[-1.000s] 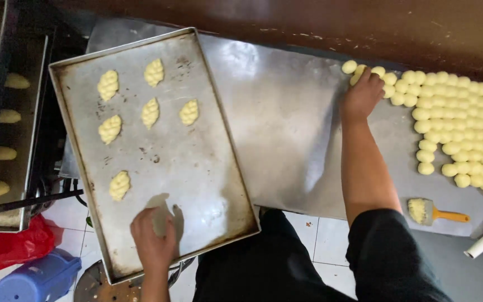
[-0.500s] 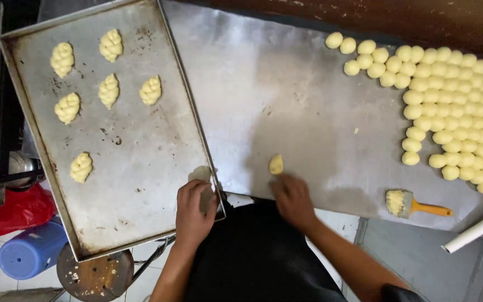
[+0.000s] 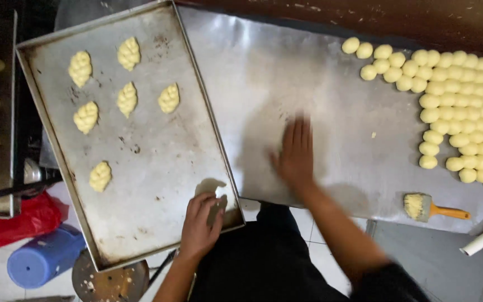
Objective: The person is rolling out small portions of dough into long strands and then braiding them together to form decorative bread loaves, which are then placed on a baking tray.
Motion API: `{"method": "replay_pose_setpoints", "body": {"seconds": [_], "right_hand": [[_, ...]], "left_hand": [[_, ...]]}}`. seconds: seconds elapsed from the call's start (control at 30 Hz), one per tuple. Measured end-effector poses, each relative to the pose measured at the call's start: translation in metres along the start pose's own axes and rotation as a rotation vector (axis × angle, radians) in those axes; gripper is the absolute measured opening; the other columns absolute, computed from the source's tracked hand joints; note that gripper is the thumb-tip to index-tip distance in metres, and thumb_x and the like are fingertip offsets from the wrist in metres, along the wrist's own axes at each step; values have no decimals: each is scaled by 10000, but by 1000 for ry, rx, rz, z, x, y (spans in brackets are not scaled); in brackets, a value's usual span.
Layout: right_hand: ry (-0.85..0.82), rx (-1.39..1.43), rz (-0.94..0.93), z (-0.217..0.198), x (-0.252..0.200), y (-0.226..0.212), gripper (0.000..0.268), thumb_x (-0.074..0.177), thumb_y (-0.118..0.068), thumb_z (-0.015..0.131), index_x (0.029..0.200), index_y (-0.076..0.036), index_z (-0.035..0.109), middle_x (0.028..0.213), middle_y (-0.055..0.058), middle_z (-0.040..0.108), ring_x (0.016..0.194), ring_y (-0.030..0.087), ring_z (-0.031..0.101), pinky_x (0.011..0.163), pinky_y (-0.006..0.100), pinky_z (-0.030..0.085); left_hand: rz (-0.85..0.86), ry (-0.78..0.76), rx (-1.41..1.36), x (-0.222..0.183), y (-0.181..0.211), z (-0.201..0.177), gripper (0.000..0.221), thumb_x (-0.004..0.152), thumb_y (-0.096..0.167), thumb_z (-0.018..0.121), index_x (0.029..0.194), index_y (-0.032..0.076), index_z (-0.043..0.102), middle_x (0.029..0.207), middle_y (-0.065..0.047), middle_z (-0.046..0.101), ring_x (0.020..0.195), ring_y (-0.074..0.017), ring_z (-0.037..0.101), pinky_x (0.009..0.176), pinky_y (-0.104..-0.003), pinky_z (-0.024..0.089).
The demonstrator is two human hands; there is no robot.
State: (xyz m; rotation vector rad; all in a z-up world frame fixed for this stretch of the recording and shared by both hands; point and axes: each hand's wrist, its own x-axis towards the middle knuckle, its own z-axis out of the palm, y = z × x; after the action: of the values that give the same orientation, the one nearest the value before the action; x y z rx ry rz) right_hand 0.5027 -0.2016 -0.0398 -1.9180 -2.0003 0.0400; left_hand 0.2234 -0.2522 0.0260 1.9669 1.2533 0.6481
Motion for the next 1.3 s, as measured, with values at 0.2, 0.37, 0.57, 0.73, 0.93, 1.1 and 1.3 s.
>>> {"method": "replay_pose_setpoints", "body": {"seconds": [0.2, 0.37, 0.57, 0.73, 0.93, 1.1, 1.3], "right_hand": [[-168, 16, -20, -3, -41, -7, 777, 925, -423, 476, 1443, 64, 161, 1512, 261, 147, 1404, 441, 131, 1139, 553, 122], [-48, -166, 248, 9, 104, 51, 820, 996, -525, 405, 1438, 104, 119, 1490, 309, 29, 1389, 460, -15, 1137, 595, 64], [-194, -90, 137, -6, -53, -33, 952, 813, -533, 555, 1417, 112, 200, 1458, 345, 198, 1369, 490, 153, 1114, 567, 120], [-53, -109, 16, -1, -121, -9, 702, 838, -270, 548, 1446, -33, 290, 1457, 254, 294, 1344, 485, 234, 1061, 621, 153], [112, 42, 76, 15, -126, 55, 358, 904, -76, 525, 1255, -148, 543, 1047, 63, 615, 1041, 273, 582, 839, 403, 437], [220, -151, 203, -31, -148, 25, 276, 965, -138, 432, 1213, -184, 544, 1257, 101, 515, 1177, 301, 494, 908, 475, 422], [-402, -191, 147, -32, -112, 2, 625, 925, -428, 324, 1442, -76, 326, 1515, 137, 278, 1427, 307, 160, 1131, 546, 75]], "left_hand": [[-154, 58, -43, -8, 2, -2, 225, 852, 137, 568, 1069, 103, 617, 1133, -71, 539, 1088, -236, 512, 909, -364, 453], [72, -15, -40, 16, 26, 8, 244, 890, 134, 547, 1118, 62, 594, 1107, -91, 517, 1072, -252, 500, 915, -355, 432], [132, -82, 32, 49, 31, 44, 260, 888, 120, 570, 1122, 9, 571, 1056, -177, 552, 1070, -382, 535, 904, -499, 446], [291, -212, 91, 79, 26, 92, 506, 790, 68, 610, 1269, 10, 459, 1169, -191, 509, 1152, -388, 466, 1006, -480, 364], [504, -197, 132, 101, -4, 138, 329, 761, 5, 629, 1089, 27, 604, 937, -204, 637, 937, -400, 585, 836, -487, 450], [460, -116, 510, 74, 20, 112, 373, 819, 227, 671, 1173, 162, 575, 1173, -101, 476, 1142, -342, 449, 971, -470, 404], [338, -664, 554, 68, 65, 128, 738, 924, 398, 422, 1455, -51, 175, 1506, -279, 170, 1401, -417, 114, 1133, -493, 142]]}}
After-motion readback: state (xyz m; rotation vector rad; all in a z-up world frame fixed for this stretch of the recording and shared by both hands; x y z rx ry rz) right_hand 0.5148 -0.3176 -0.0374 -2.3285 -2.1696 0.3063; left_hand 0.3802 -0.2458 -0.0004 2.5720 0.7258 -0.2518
